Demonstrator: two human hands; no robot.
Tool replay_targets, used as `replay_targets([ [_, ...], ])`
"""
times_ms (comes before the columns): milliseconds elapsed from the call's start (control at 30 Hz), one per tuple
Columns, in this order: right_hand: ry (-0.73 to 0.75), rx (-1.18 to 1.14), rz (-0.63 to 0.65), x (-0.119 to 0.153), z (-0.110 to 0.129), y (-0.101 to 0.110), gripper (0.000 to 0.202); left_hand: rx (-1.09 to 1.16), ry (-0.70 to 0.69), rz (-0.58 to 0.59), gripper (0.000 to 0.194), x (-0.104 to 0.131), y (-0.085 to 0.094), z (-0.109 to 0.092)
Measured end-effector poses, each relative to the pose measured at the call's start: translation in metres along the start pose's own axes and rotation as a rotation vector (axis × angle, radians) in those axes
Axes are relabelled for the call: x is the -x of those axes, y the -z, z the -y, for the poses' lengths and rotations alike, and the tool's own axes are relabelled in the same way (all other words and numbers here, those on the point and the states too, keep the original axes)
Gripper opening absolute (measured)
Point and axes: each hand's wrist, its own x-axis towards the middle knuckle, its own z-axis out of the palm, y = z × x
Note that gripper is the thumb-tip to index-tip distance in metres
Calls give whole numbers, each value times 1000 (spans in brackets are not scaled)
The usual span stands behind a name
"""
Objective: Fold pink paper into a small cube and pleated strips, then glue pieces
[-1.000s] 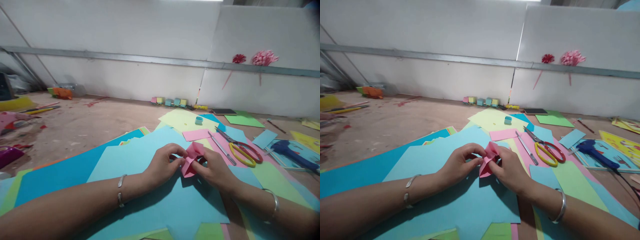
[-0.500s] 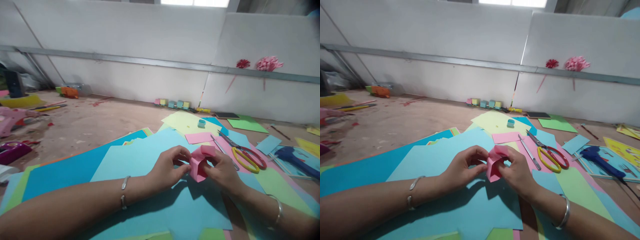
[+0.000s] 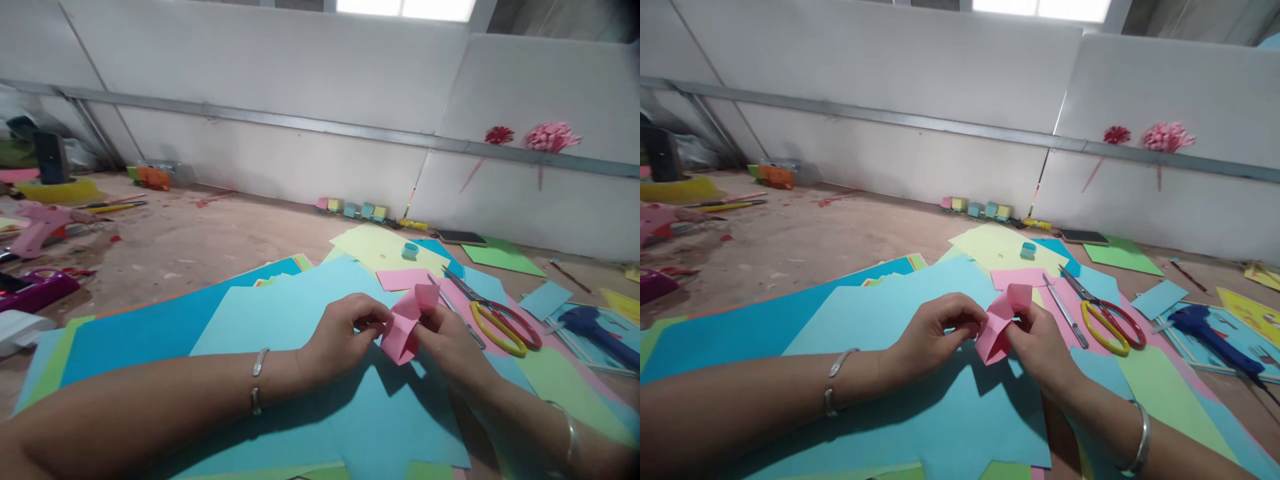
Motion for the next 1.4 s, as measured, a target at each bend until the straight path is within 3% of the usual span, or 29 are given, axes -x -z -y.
replay_targets([
  [200,-25,-70,8,0,3,-1,15,-10,73,42,13,0,0,-6],
  [400,40,-43,36,4,6,-1,12,-64,-9,56,14,0,1,-2],
  [533,14,-56,14,1,3,-1,14,135,107,26,11,-2,0,-1],
  [600,-1,-76,-20,0,1,0,17,352,251,42,29,-3,-2,-2],
  [700,34,-104,-55,2,-2,0,17,625,459,198,83,-2,-6,-3],
  [767,61,-119,-53,4,-3,-1,16,721,490,339,113,1,-9,-3],
  [800,73,-127,-41,6,-3,-2,16,737,460,392,119,3,-10,-3],
  [867,98,-137,-20,8,-3,-4,16,705,357,436,116,7,-12,-2],
  [967,109,-118,-18,7,0,-4,16,597,240,389,96,10,-15,1],
  [1133,39,-47,-99,2,2,0,7,470,241,349,81,10,-11,-2],
  [1233,27,33,-147,0,-2,2,12,384,218,265,72,9,-7,-8],
  [1400,267,292,-185,0,-6,7,12,442,269,158,56,5,0,-11],
])
